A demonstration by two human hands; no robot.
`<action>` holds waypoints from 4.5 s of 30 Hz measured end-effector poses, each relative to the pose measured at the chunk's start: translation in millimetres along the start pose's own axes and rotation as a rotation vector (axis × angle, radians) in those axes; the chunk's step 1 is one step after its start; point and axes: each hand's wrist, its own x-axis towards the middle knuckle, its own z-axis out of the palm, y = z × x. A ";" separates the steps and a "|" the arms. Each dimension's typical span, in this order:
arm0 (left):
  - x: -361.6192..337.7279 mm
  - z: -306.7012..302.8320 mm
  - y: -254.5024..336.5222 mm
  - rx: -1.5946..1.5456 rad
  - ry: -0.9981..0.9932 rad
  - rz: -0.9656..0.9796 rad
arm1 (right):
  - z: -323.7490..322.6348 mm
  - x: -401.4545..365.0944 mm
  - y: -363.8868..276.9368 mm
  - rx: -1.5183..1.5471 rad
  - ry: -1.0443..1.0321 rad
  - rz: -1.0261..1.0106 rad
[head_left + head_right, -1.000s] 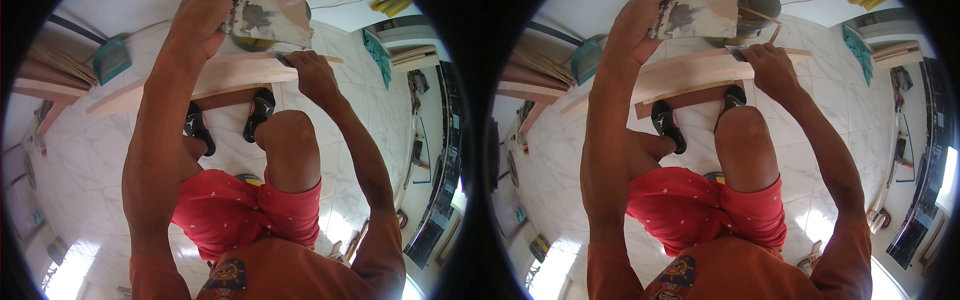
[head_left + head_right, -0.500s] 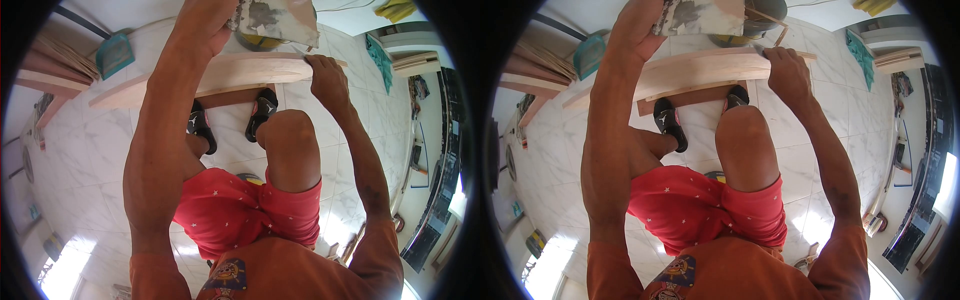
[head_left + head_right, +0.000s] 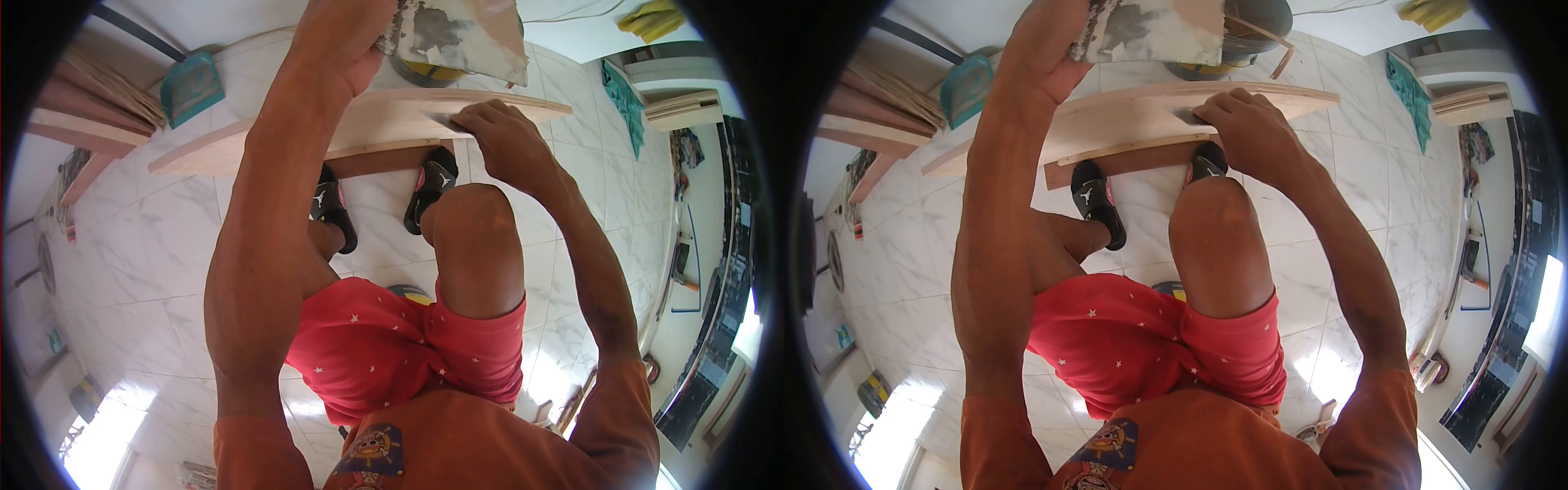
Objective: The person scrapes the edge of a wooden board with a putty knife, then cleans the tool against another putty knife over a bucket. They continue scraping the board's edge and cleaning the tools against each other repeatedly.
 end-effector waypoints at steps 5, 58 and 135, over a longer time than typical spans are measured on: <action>-1.2 -3.6 1.5 -0.025 -0.020 0.012 | -4.9 -4.1 11.1 -0.029 0.109 0.021; -14.1 -19.6 15.0 -0.023 0.040 0.025 | -95.7 42.4 96.9 0.089 -0.368 0.196; 20.4 4.7 -37.8 0.213 0.064 -0.082 | 21.2 -46.2 36.5 -0.158 0.271 0.015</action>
